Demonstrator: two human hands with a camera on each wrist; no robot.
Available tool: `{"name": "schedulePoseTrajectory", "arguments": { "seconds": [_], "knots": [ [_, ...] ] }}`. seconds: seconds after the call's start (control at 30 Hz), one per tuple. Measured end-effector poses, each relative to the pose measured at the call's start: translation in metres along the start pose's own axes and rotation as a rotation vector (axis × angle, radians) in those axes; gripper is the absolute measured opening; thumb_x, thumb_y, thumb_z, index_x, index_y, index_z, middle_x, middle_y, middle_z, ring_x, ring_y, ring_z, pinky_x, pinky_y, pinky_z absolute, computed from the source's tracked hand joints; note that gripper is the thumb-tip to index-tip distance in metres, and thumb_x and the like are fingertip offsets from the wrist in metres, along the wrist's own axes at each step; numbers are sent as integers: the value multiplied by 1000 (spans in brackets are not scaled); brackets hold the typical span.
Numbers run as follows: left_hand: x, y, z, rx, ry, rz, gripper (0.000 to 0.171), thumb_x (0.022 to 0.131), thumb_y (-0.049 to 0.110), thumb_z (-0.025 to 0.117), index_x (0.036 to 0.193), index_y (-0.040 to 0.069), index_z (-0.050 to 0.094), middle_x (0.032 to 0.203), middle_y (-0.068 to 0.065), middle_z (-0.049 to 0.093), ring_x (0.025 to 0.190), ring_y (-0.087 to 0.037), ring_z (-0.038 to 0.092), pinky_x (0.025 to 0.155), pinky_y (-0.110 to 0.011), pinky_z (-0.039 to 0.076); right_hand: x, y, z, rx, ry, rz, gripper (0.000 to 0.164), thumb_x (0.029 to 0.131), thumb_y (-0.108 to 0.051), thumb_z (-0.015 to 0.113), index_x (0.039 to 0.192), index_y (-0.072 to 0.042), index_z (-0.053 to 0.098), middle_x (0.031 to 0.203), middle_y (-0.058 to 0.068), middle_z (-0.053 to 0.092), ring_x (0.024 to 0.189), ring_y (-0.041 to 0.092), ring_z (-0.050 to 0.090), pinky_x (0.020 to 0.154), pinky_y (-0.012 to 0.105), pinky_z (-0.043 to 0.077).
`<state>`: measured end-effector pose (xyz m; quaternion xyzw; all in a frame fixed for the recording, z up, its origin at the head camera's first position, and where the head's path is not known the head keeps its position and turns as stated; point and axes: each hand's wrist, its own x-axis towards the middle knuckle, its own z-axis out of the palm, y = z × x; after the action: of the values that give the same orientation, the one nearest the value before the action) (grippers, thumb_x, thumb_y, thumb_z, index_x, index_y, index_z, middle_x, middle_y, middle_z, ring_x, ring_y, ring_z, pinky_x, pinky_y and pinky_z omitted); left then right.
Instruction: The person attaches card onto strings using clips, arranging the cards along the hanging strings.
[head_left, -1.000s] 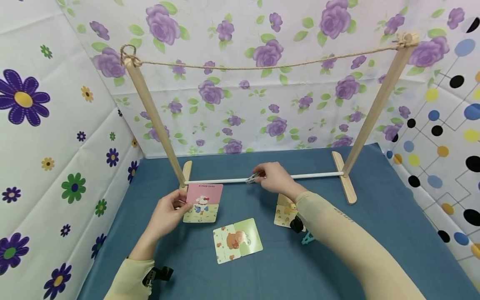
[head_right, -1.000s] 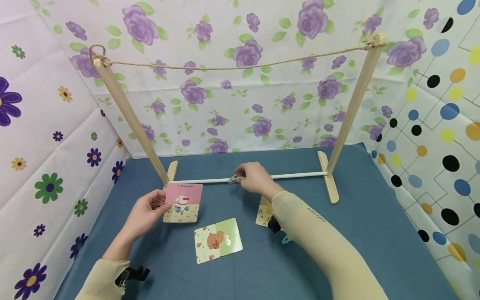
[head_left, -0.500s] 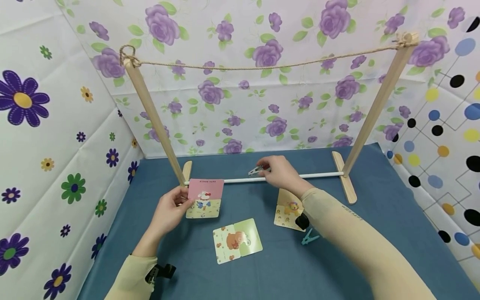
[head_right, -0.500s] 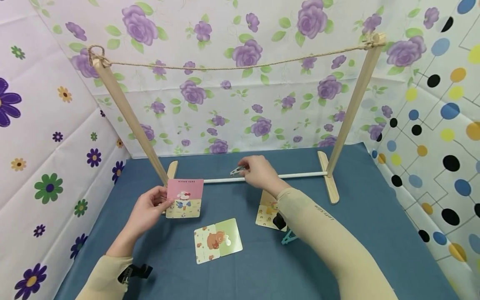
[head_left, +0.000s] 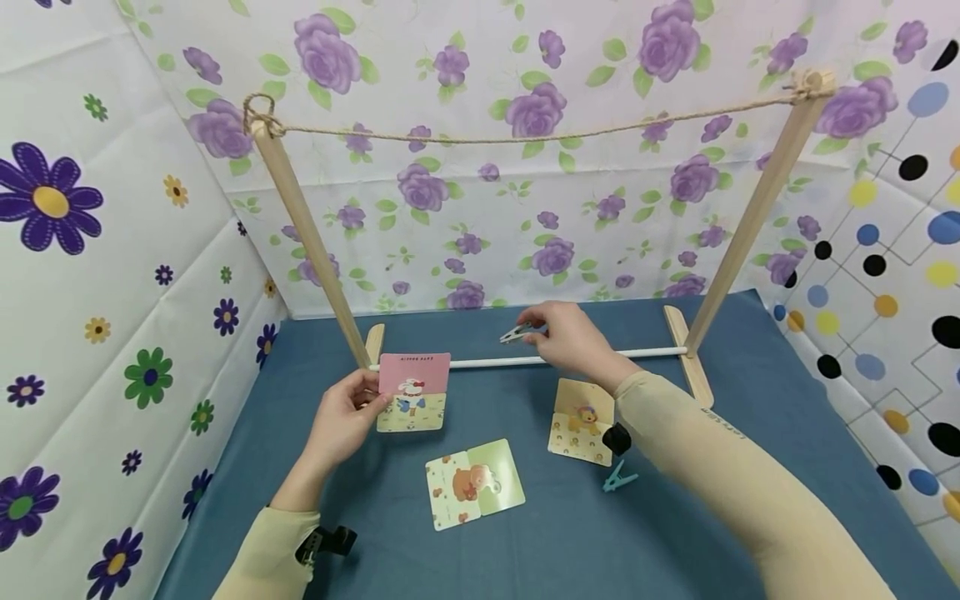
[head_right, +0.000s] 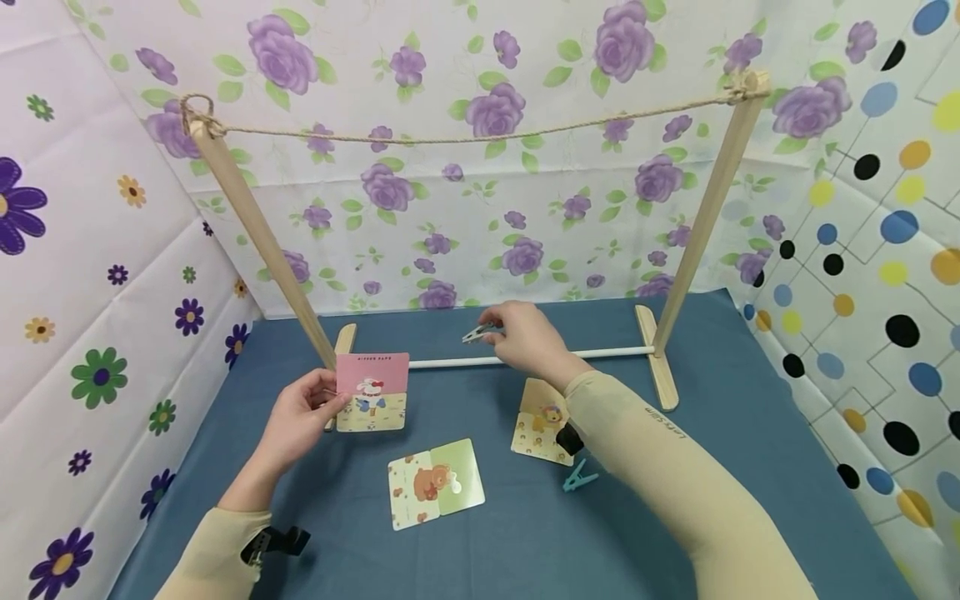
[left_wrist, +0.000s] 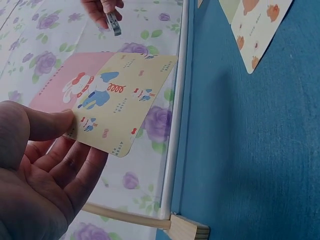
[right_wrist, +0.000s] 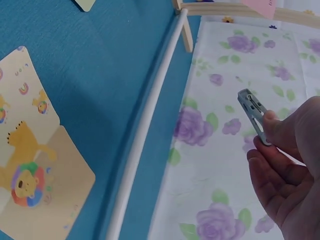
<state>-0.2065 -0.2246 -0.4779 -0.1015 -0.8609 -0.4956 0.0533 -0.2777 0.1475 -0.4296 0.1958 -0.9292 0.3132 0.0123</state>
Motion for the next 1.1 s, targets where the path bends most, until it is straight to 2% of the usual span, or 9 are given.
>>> {"name": "schedulePoseTrajectory", "arguments": {
  "seconds": [0.17,0.3,0.53,0.83,1.1],
  "knots": [
    [1,1,2,-12,12,-7,13,102,3,73,115,2,72,99,-12,74,84,-24,70,70,-26,54,-3,-6,-7,-6,26,-46,23,105,-10,70,127,-11,77,120,7,74,103,23,71,77,39,59],
    [2,1,3,-19,23,-11,13,102,2,74,115,2,72,98,-12,75,84,-25,70,69,-26,54,-4,-10,-14,1,42,-73,25,104,-5,69,128,-10,76,119,6,74,99,20,72,78,38,60],
    [5,3,4,-36,44,-5,14,101,2,74,115,1,72,99,-13,75,85,-22,70,70,-25,54,-5,-15,-23,22,61,-59,27,104,0,67,128,-10,75,119,9,73,102,22,72,82,41,60],
    [7,7,6,-48,62,-11,17,102,2,74,118,0,71,102,-15,74,87,-23,70,71,-23,53,-4,-14,-32,13,91,-58,27,104,0,67,127,-10,76,117,8,72,97,22,72,82,41,60],
    [11,12,9,-58,70,6,16,103,4,72,119,1,71,101,-14,74,87,-23,70,71,-23,53,-5,-17,-41,24,133,-96,27,103,3,64,124,-8,77,115,9,73,96,22,73,80,42,61]
  ]
}}
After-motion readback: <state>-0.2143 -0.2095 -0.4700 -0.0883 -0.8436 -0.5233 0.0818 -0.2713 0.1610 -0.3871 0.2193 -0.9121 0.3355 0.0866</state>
